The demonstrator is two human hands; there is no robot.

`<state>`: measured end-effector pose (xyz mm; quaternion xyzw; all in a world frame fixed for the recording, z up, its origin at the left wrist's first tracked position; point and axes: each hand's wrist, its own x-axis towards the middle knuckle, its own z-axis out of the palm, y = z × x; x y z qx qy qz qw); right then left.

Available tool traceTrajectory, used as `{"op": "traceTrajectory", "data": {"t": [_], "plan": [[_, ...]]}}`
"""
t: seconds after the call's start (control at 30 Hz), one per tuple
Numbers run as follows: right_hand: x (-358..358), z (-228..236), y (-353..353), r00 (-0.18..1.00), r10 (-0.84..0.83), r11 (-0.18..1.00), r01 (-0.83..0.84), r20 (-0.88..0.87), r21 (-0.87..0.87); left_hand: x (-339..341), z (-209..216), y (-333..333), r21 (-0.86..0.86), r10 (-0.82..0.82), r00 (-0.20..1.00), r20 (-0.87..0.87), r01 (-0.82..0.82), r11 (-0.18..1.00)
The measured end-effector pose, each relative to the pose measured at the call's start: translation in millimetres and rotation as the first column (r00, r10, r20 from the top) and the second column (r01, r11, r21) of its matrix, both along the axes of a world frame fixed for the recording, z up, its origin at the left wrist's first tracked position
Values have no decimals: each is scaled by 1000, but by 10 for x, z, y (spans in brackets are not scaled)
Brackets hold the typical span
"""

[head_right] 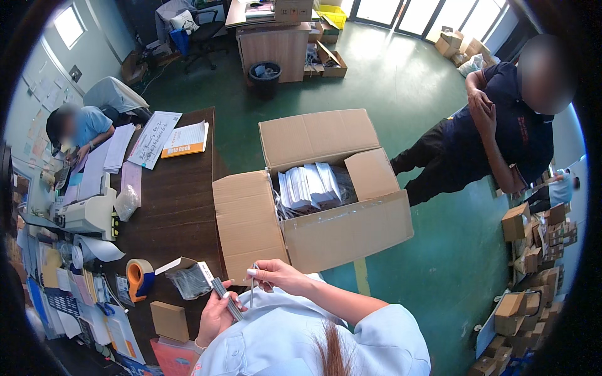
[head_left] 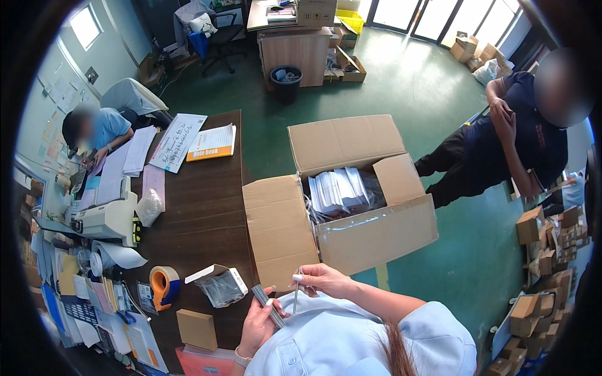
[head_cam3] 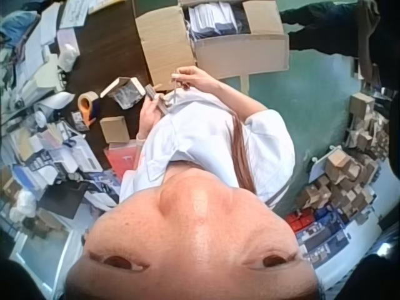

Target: The person holds a bundle of small cylindrical metal rods and repeatedly picks up individual rods to insert them into the bundle, aligning them by hand. The person continues to adjust and add rods to the bundle throughout the clip.

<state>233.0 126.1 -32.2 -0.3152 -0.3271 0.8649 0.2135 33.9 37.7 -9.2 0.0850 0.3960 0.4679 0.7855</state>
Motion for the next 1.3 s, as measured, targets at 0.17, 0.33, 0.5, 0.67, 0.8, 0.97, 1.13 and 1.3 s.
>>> {"op": "traceTrajectory", "data": {"t": [0.17, 0.33, 0.5, 0.67, 0.8, 0.97, 1.13, 1.3], "plan": [[24, 24, 23, 1000, -4, 1000, 4, 16, -4, 20, -25, 38, 12, -5, 1000, 4, 5, 1000], [10, 119, 49, 998, 20, 1000, -19, 62, -20, 28, 10, 51, 29, 18, 999, -36, -17, 999], [-36, 174, 104, 993, -45, 998, 41, 113, 36, -30, 42, 172, 78, 45, 999, 13, -45, 996], [-148, 383, 139, 994, -88, 994, 83, 62, 69, -40, 266, 275, 160, 2, 1000, -27, 2, 987], [-352, 364, 171, 996, -4, 985, -13, 93, 174, -71, 283, 207, 119, 20, 1000, 1, -20, 993], [-445, 384, 255, 961, 107, 937, -183, 254, 299, -132, 235, 164, 111, 36, 999, 34, -40, 993], [-460, 353, 224, 968, 110, 954, -167, 227, 250, -161, 216, 158, 96, 46, 998, 39, -50, 994], [-401, 335, 215, 968, 98, 963, -151, 229, 224, -147, 199, 164, 111, 33, 999, 25, -36, 993]]}}
